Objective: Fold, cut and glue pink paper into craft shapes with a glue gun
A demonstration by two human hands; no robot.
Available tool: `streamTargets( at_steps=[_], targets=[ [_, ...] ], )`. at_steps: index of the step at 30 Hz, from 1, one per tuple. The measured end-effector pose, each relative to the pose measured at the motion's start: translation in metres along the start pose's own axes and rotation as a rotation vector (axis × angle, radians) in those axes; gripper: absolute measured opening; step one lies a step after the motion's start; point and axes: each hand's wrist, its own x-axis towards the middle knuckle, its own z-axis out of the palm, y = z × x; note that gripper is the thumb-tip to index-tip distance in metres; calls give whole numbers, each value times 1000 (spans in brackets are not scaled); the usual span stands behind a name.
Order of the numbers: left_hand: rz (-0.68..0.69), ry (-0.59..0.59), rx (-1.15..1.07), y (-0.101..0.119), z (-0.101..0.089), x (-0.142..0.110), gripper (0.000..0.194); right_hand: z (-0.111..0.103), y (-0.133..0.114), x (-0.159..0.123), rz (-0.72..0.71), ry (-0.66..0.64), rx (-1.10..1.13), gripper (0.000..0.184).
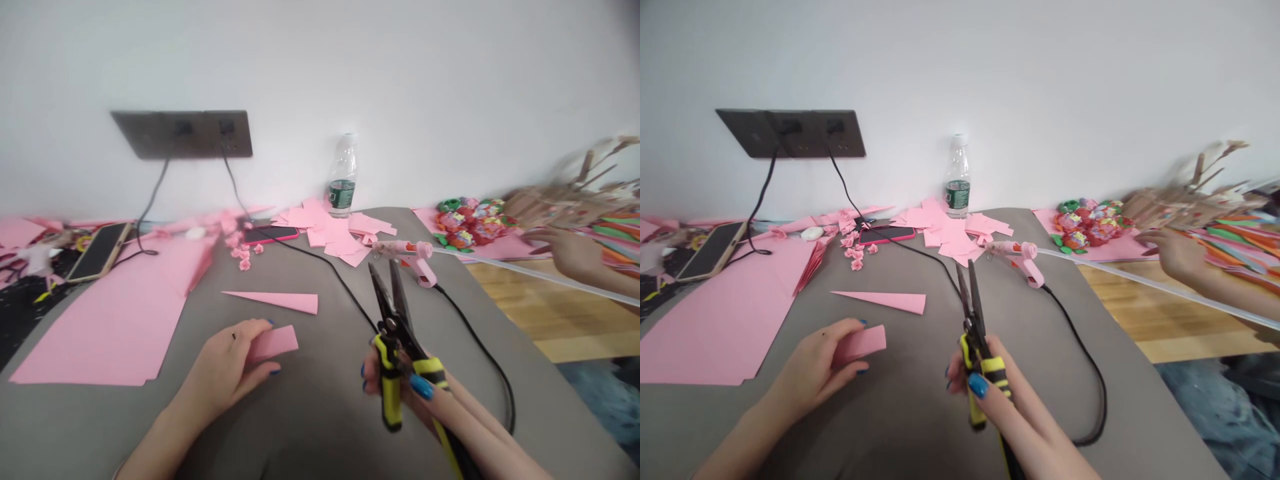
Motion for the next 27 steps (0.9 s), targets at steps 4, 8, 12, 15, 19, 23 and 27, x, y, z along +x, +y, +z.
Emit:
streamTargets(
  at_steps=[4,8,12,15,19,23,27],
  targets=[
    [-115,-155,-25,-10,0,6,25,-4,-28,0,-124,279,-556,47],
    [-209,-193,-151,-10,-1,11,24,3,-24,25,-204,295,-835,36],
    [-257,-175,-221,-10,1,8,25,2,-22,58,-346,326,-966,45],
    [-254,-201,-229,-13,3,6,32,2,-31,88,-440,291,-1086,47],
    [-242,-245,-245,-16,1,3,50,11,-40,132,-513,202,-1244,51],
    [-226,-259,-188,-22,-7,-8,57,24,-34,162,-531,181,-1275,52],
    [-221,-265,-108,-35,-18,-25,41,28,-27,167,-571,184,-1273,47]
  ],
)
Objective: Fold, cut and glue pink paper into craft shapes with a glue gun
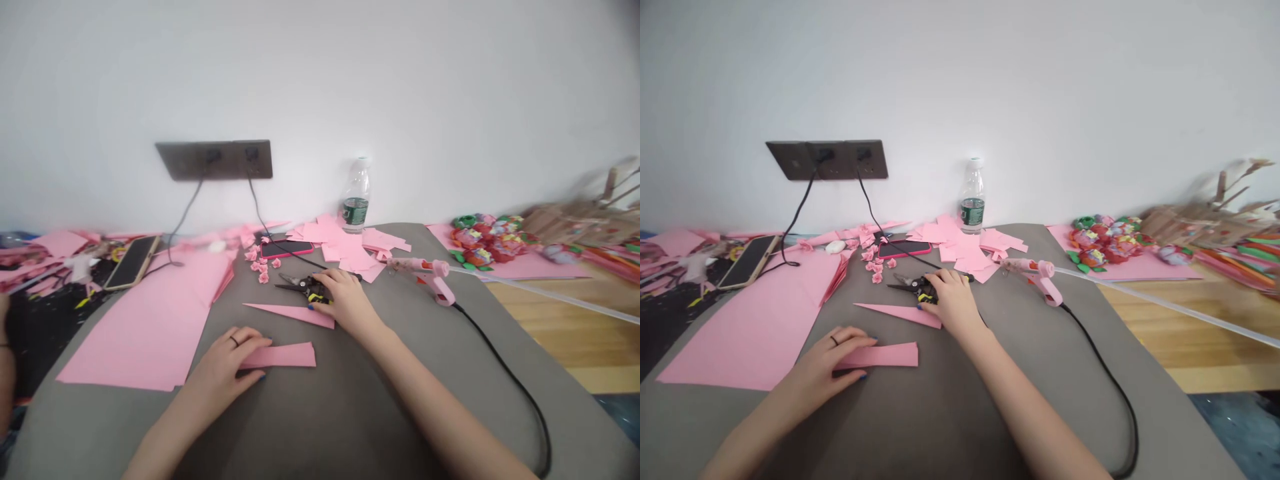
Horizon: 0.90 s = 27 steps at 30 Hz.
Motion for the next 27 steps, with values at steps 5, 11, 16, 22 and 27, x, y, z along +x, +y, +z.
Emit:
streamTargets(
  at_steps=[5,11,16,22,27],
  targets=[
    [-33,52,-5,-11,1,-17,29,-1,-8,-16,-118,47,17,29],
    [-105,164,-63,-3,15,-26,34,7,-13,-35,-180,40,34,19],
    [-125,202,-117,8,17,-21,32,11,-10,-39,-167,49,119,23],
    [-77,228,-138,13,13,-7,25,-18,-14,-41,-176,42,278,30],
    [-84,229,-177,31,5,13,22,-49,-26,-57,-122,-153,535,35]
  ],
)
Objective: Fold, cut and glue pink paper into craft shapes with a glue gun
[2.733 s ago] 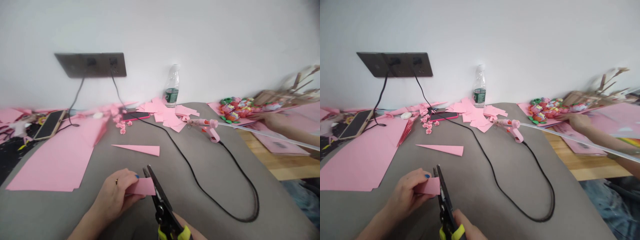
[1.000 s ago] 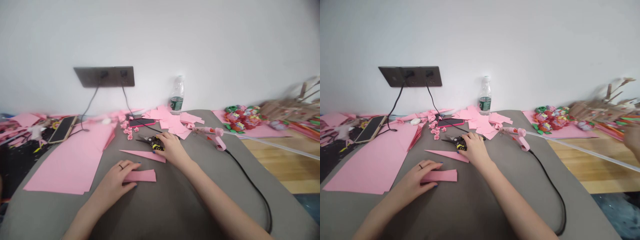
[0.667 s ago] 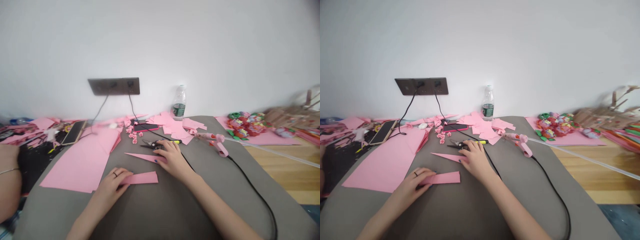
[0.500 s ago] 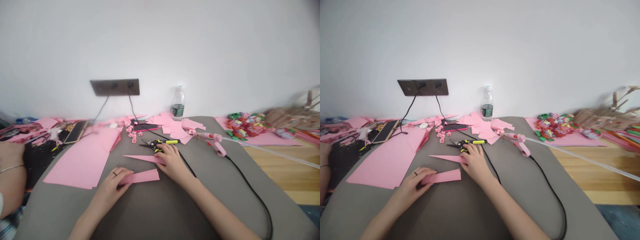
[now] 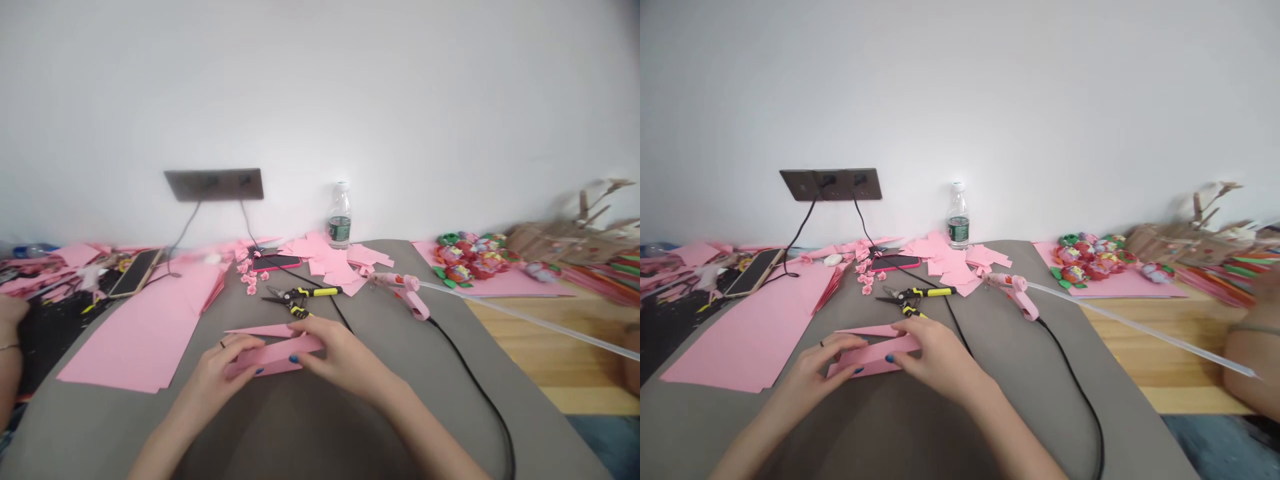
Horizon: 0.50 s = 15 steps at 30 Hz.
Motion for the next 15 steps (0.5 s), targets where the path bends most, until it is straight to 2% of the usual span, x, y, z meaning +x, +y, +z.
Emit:
streamTargets(
  at_steps=[3,7,11,15],
  targets=[
    [-75,-14,-70,15,3,12,19,-3,-4,-8,101,9,50,32],
    [-194,-68,-211,29,7,23,18,-5,1,-14,268,57,279,20],
    [-252,-65,-233,33,7,24,20,0,5,-19,346,99,533,33],
    [-338,2,-354,31,8,15,19,13,7,-28,390,209,587,41]
  ],
)
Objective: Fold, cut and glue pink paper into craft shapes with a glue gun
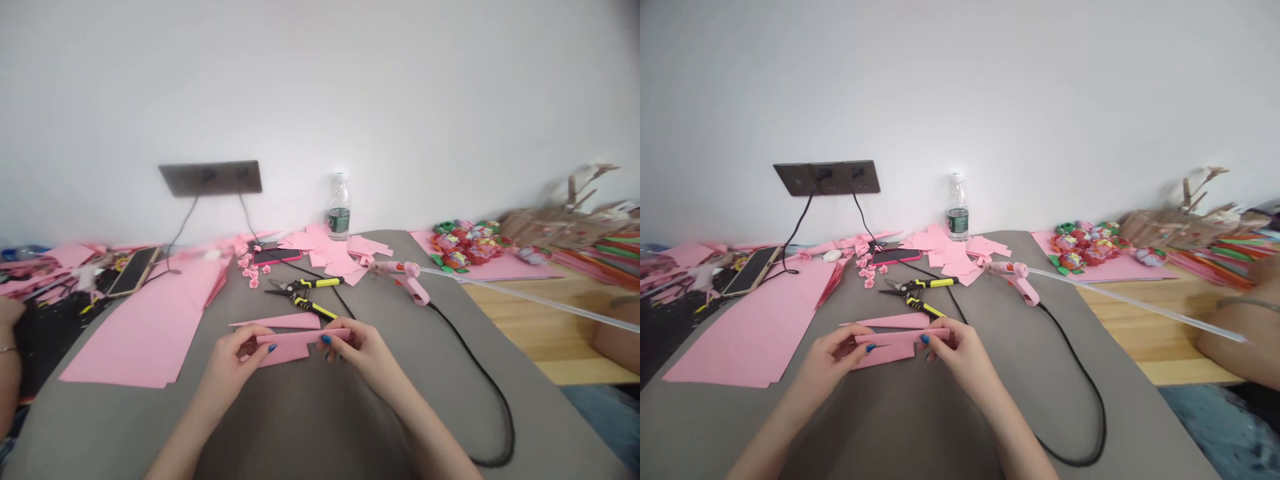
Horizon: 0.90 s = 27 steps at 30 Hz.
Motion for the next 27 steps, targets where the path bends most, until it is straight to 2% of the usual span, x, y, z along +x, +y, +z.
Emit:
streamTargets(
  at_steps=[4,7,10,13,16,19,24,27],
  targets=[
    [-32,44,-130,-7,2,-9,27,8,13,-6,69,70,78,48],
    [2,-18,-110,-10,3,-13,31,11,21,-9,139,76,186,59],
    [1,-51,-44,-13,3,-15,23,13,25,-11,145,66,247,56],
    [-63,-42,-74,-20,6,-16,28,15,26,-12,127,55,343,53],
    [-100,-98,-111,-26,9,-16,32,17,27,-10,134,98,426,56],
    [-73,-154,-95,-24,11,-17,30,20,29,-8,149,142,480,60],
    [23,-280,-40,-9,11,-21,35,21,30,-11,99,131,436,52],
    [60,-260,22,-8,7,-23,35,19,30,-12,73,151,367,54]
  ],
)
